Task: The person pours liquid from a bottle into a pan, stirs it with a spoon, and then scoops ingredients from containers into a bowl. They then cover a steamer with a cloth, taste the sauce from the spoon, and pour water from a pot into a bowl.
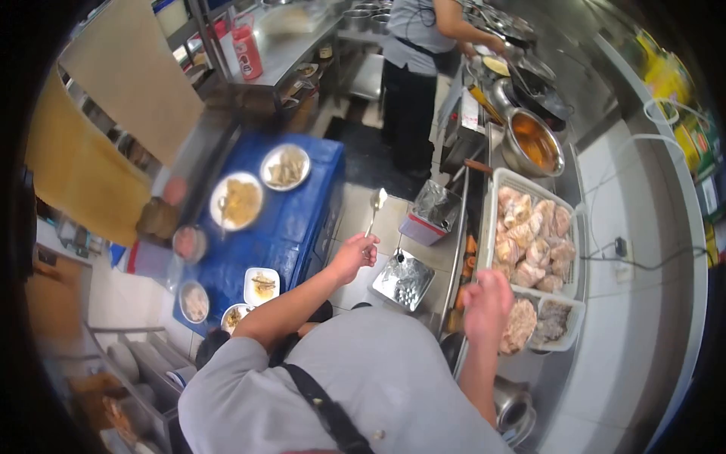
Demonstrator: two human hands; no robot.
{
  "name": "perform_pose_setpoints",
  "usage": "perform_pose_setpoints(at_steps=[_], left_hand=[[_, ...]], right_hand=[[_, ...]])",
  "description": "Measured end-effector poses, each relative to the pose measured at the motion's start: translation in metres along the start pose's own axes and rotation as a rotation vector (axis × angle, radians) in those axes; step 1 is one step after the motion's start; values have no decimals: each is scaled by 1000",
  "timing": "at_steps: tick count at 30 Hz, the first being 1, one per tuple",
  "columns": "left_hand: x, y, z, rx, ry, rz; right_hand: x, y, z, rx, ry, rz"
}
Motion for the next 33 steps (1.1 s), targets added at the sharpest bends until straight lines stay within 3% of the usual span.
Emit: perform_pose_setpoints(at_steps=[5, 10, 16, 22, 26, 28, 30, 32, 33], left_hand=[[4, -6, 51, 67, -186, -32], [21, -16, 91, 62, -249, -37], [62, -4, 120, 80, -297, -5], [151, 5, 144, 123, -291, 75], [235, 17, 169, 190, -287, 44], [258, 22, 180, 153, -156, -22], [292, 47, 180, 153, -153, -58], [306, 69, 183, 322, -98, 52], [313, 86, 175, 244, -83, 150]], right_hand=[[102, -78, 58, -240, -232, -274], [168, -145, 103, -577, -243, -459], [218, -209, 139, -503, -323, -651], [301, -254, 152, -370, -478, -750], [390, -285, 164, -429, -415, -723], [436, -299, 167, -460, -362, -710], [485, -316, 163, -539, -348, -796], [519, -337, 155, -466, -509, -799], [531, -349, 147, -451, -533, -776]])
Point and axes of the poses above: each hand's wrist, its own x-axis towards the middle knuckle, its own y-axis out of the back of the hand, z = x × y, the point moved 3 cm from there along x, towards the middle knuckle, and after that the axes turned 12 degrees about -y, right-handed, at the moved point
